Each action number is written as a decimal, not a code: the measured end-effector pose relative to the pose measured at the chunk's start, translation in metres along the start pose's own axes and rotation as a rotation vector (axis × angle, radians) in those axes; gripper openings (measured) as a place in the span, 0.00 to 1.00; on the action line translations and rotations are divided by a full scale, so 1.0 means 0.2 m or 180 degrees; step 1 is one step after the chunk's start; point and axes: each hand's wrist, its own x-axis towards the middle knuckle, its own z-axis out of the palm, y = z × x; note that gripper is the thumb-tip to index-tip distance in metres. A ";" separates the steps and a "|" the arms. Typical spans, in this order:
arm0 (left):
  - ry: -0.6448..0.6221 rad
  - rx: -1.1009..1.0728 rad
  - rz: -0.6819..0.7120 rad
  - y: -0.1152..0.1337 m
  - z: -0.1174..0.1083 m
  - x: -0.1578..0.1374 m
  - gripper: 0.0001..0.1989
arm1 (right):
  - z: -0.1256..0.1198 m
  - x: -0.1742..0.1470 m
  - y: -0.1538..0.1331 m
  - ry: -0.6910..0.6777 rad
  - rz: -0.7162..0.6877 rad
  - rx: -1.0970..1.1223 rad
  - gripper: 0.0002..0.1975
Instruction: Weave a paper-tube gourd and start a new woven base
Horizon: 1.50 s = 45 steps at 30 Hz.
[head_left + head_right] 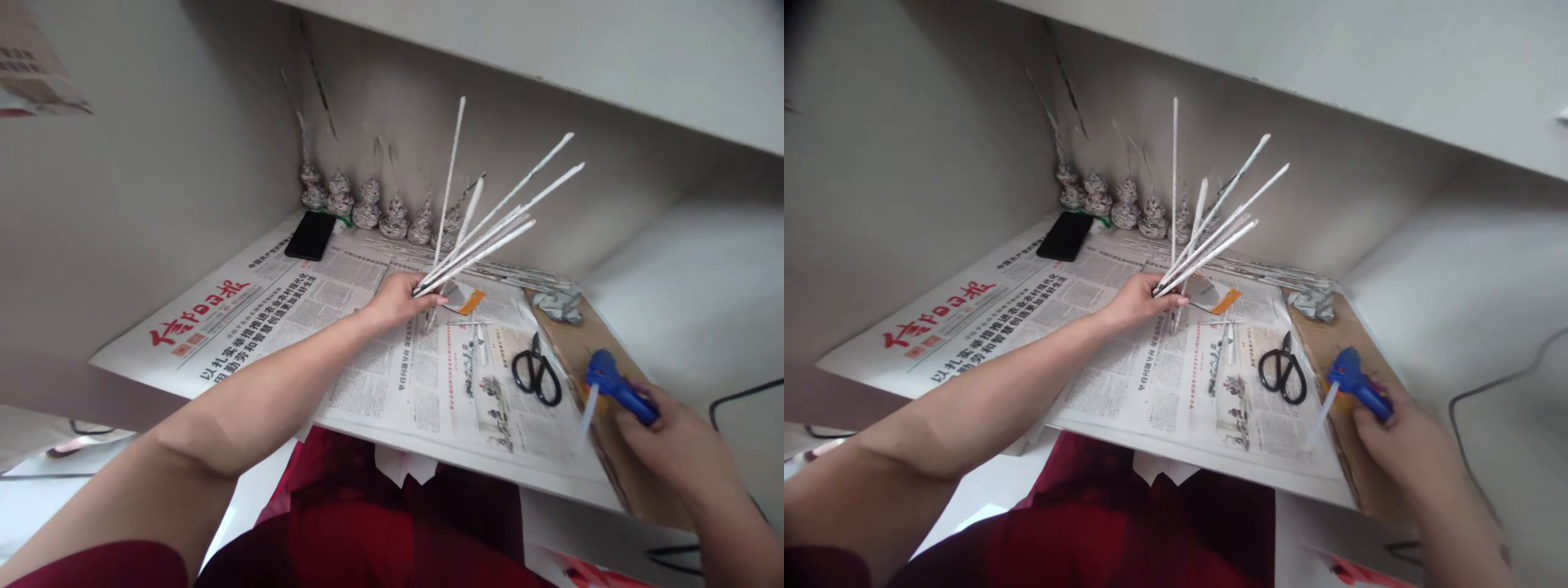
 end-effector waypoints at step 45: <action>0.1529 -0.1894 -0.0924 0.00 -0.12 0.11 0.12 | 0.05 0.36 -0.78 0.0227 -0.1341 0.0898 0.14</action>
